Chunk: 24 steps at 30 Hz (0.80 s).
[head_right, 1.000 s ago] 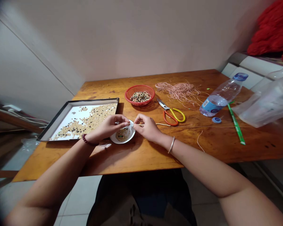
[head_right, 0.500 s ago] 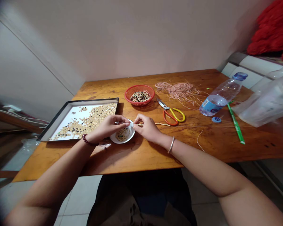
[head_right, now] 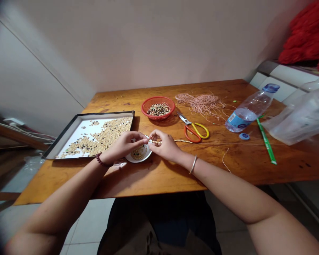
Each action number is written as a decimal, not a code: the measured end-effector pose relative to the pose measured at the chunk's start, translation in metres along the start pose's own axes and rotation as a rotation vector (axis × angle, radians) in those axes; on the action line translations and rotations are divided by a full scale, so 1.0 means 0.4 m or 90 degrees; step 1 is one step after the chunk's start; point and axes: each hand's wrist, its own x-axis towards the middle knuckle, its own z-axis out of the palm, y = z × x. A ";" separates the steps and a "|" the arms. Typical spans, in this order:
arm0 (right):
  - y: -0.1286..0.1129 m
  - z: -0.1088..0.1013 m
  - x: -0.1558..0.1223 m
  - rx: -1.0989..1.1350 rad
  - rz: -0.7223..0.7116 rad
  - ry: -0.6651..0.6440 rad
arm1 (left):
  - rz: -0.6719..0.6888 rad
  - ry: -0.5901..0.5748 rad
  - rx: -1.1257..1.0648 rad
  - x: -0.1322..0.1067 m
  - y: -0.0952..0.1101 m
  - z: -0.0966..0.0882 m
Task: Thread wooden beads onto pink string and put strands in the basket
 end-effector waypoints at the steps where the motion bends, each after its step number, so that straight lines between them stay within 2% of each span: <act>1: 0.003 0.001 0.000 0.006 0.000 -0.004 | 0.006 -0.002 0.008 -0.001 0.002 0.001; 6: 0.011 -0.002 0.000 -0.028 0.001 0.019 | 0.038 -0.007 0.102 -0.002 0.006 -0.003; 10: 0.005 -0.008 0.004 -0.067 0.011 0.063 | 0.063 0.037 0.323 -0.005 -0.010 -0.015; 13: 0.001 -0.011 0.009 -0.064 0.021 0.091 | 0.091 0.001 0.434 -0.006 -0.024 -0.017; 20: 0.001 -0.008 0.012 -0.009 0.045 0.058 | 0.134 -0.059 0.504 -0.006 -0.017 -0.011; 24: 0.001 -0.008 0.012 -0.020 0.044 0.053 | 0.116 -0.068 0.523 -0.007 -0.007 -0.009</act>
